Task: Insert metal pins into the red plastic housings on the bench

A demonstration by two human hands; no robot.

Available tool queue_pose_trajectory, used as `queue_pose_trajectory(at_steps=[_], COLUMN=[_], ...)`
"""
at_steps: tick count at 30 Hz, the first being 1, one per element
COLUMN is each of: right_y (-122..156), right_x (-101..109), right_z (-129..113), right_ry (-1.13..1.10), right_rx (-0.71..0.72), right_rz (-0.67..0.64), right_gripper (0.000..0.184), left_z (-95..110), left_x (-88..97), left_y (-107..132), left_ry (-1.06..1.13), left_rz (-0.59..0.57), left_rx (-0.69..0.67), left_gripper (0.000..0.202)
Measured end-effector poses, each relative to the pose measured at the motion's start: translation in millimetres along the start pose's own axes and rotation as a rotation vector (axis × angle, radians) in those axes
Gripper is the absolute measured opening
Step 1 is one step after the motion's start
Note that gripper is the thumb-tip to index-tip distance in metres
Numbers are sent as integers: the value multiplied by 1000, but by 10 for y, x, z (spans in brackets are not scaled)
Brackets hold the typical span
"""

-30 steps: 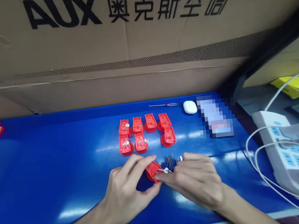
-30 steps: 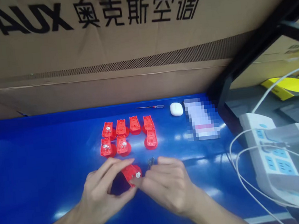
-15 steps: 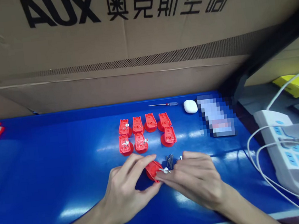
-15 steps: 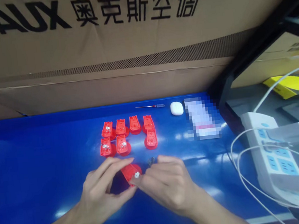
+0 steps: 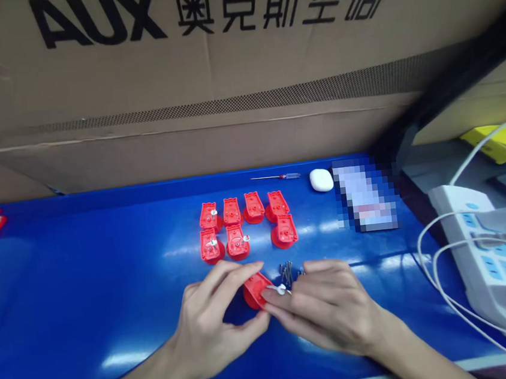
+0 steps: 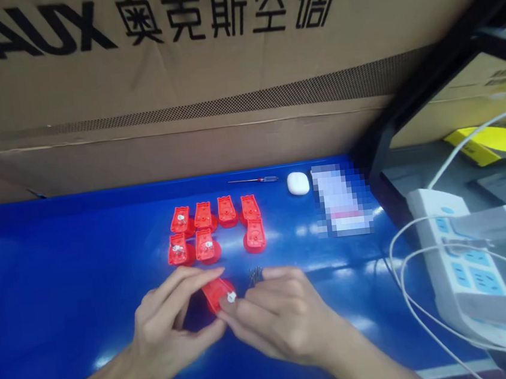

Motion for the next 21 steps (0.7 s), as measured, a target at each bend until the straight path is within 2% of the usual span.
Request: queue_pose_trajectory(at_steps=[4, 10, 21], right_y=[14, 76, 61], right_x=[15, 22, 69], right_z=[-4, 12, -37], right_ry=[-14, -35, -88], right_rx=[5, -28, -40], right_rz=[23, 47, 77], right_gripper=[15, 26, 42], left_z=[21, 4, -35], left_x=[15, 61, 67], left_y=[-16, -45, -42], left_ry=[25, 155, 401], left_rz=[24, 46, 45], left_rx=[-30, -14, 68], left_gripper=[49, 43, 51])
Point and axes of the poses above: each hand's wrist, its own y-axis away from the middle knuckle, its own x-axis out of the back of the hand, z = x × y, the point moved 5 cm from there along -y, towards the middle knuckle, and after that the axes turned 13 degrees about -z, right-handed, at the moved point
